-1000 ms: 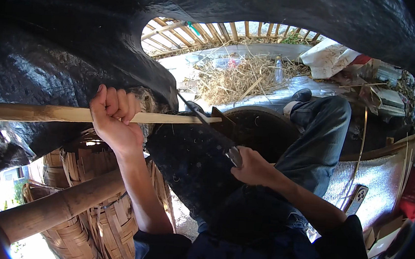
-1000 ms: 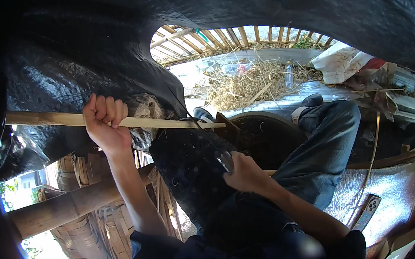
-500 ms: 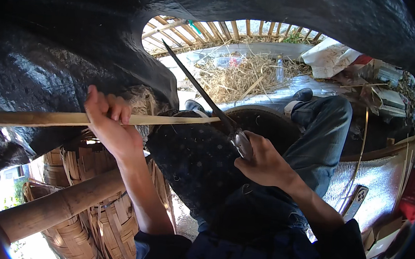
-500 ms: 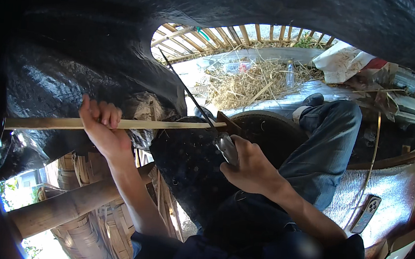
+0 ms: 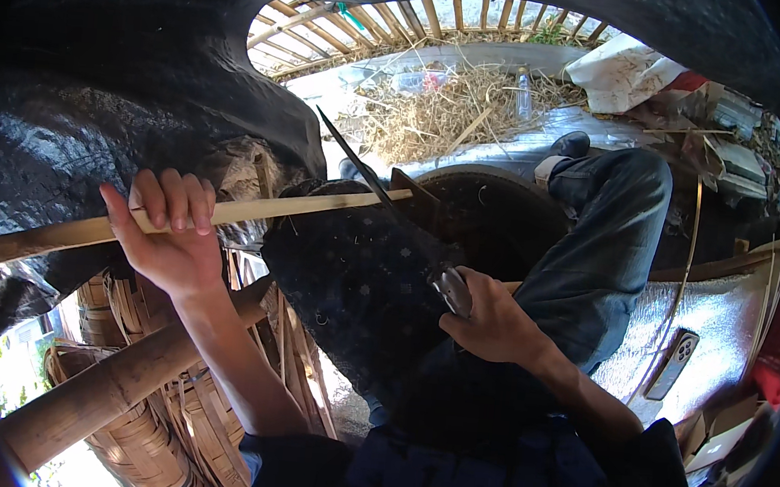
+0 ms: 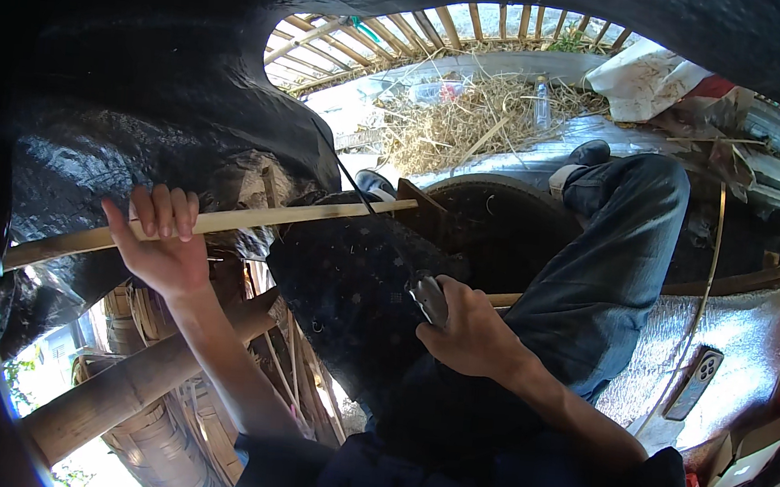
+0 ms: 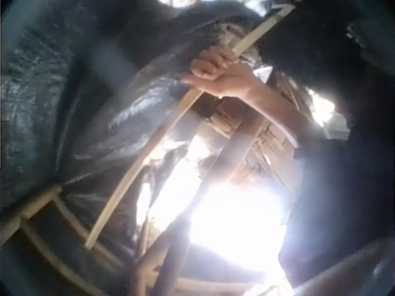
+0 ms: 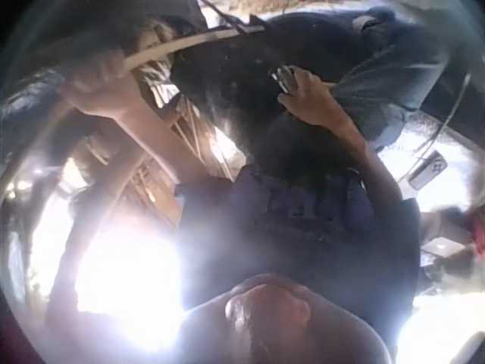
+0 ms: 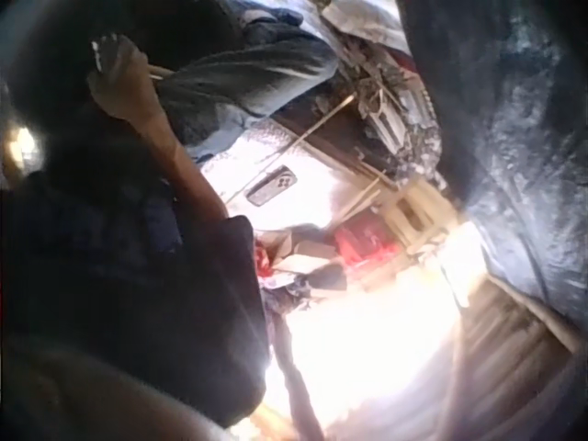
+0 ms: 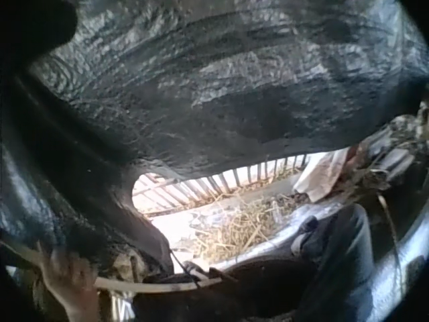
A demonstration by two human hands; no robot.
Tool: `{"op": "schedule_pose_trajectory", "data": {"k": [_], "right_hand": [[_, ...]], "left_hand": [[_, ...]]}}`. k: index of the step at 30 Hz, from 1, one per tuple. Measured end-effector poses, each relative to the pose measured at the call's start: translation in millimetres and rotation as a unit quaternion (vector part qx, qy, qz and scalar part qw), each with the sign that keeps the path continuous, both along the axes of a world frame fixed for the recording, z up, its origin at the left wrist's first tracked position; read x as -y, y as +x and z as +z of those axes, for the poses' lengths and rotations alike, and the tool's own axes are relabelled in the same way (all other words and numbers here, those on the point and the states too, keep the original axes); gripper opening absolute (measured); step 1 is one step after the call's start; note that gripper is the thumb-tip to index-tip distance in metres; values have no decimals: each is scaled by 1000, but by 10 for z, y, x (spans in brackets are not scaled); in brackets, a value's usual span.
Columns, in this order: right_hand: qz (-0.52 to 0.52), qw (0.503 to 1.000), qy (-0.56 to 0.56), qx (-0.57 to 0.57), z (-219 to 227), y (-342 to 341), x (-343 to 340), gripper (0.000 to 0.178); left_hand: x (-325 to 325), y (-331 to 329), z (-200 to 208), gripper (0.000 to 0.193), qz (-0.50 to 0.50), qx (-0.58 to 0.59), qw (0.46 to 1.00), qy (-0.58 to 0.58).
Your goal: The person holds a bamboo strip in one hand and repeatedly shaves and scrapes along its surface using a knife.
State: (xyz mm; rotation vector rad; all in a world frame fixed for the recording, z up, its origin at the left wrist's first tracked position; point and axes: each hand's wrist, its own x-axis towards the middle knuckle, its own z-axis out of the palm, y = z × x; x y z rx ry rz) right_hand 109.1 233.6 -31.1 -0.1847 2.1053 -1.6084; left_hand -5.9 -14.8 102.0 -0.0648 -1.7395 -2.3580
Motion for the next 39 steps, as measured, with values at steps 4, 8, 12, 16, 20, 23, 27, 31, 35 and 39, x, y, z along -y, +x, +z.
{"op": "schedule_pose_trajectory", "data": {"k": [4, 8, 12, 16, 20, 23, 27, 31, 35, 39], "right_hand": [[6, 1000, -8, -4, -9, -5, 29, 50], [13, 997, 15, -79, -7, -34, 19, 51], [36, 977, 45, -206, 11, -82, -23, 52], [5, 1000, 11, -28, 24, -90, 28, 52], [-9, 997, -23, -72, 82, -98, 59, 51], [-40, 982, -23, -184, 211, -142, 66, 51], [-35, 979, -85, -180, 535, -293, 106, 47], [-7, 998, -59, 18, 196, -156, 258, 40], [-7, 999, -21, 24, 22, -293, 327, 41], [-33, 995, -58, -73, 434, -510, 198, 42]], "left_hand": [[96, -40, -107, 47, 19, -6, 1000, 23], [28, -13, -121, 41, 119, -14, 993, 17], [-72, -29, -129, 39, 183, -11, 983, 28], [54, 20, -129, 39, 115, 18, 991, 59], [104, 49, -147, 41, 80, 31, 995, 52], [18, 38, -165, 41, 123, 25, 991, 42], [-13, 67, -177, 41, 147, 11, 988, 43], [-167, 24, -215, 41, 203, 6, 979, 17], [-159, 21, -231, 41, 220, 19, 975, -3], [-145, 14, -187, 42, 250, 20, 968, -8]]}}
